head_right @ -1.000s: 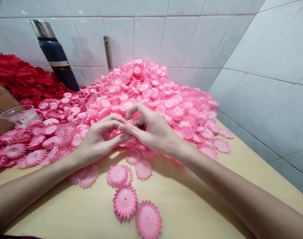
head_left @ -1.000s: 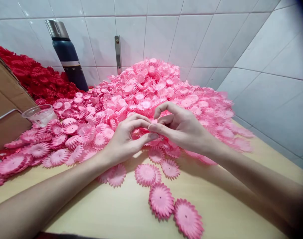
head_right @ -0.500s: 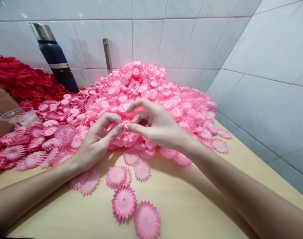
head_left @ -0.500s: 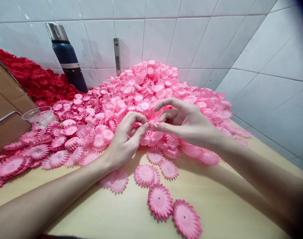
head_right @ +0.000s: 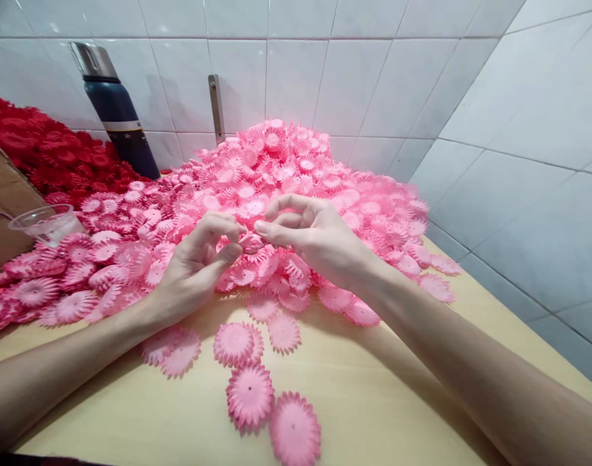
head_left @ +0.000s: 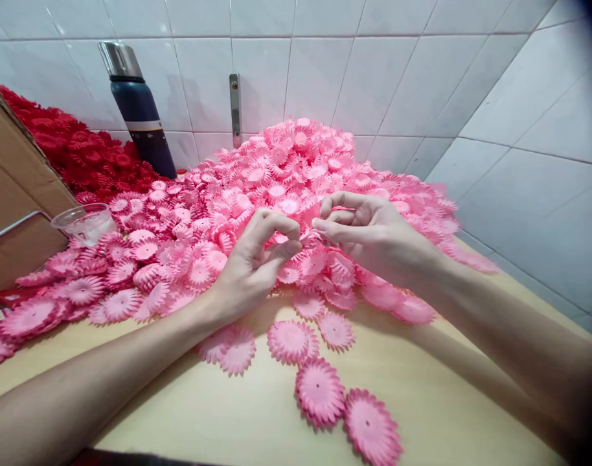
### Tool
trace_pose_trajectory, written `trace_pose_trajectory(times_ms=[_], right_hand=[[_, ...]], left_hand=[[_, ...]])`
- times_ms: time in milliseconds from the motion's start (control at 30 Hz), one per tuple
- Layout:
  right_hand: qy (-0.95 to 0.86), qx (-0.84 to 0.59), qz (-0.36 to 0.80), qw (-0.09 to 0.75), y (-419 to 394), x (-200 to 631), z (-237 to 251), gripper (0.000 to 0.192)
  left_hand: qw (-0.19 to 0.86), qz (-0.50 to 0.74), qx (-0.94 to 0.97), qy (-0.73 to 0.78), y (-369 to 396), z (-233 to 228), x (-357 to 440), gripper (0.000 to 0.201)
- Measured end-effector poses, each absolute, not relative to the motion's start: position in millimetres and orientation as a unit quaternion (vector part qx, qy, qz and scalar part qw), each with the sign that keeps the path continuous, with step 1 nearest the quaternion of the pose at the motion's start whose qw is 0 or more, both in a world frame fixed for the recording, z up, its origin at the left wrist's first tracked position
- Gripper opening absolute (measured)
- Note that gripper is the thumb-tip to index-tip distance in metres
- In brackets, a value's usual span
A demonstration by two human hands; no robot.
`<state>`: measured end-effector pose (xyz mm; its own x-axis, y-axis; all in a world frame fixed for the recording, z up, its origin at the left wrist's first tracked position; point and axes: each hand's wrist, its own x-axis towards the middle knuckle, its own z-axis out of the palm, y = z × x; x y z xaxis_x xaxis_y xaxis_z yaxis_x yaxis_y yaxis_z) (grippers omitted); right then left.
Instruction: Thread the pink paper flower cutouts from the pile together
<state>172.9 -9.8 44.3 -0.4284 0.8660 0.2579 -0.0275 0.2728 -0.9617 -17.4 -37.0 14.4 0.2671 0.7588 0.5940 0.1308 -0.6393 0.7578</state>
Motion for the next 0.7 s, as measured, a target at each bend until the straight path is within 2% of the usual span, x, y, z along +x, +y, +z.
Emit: trace_pose_trajectory(times_ms=[167, 333, 500, 700], right_hand=[[-0.718, -0.330, 0.422, 0.444, -14, 173, 44, 0.024], [-0.748, -0.324, 0.371, 0.445, -22, 168, 44, 0.024], [-0.740, -0.330, 0.404, 0.424, -18, 173, 43, 0.021], [-0.648, -0.347, 0.477, 0.482, -7, 175, 41, 0.025]], left_hand=[[0.306, 0.487, 0.740, 0.350, -38, 18, -17, 0.009], [0.303, 0.518, 0.720, 0.351, -35, 10, -16, 0.012], [0.281, 0.528, 0.726, 0.341, -36, 10, -15, 0.007], [0.286, 0.599, 0.686, 0.298, -37, 10, -11, 0.015]])
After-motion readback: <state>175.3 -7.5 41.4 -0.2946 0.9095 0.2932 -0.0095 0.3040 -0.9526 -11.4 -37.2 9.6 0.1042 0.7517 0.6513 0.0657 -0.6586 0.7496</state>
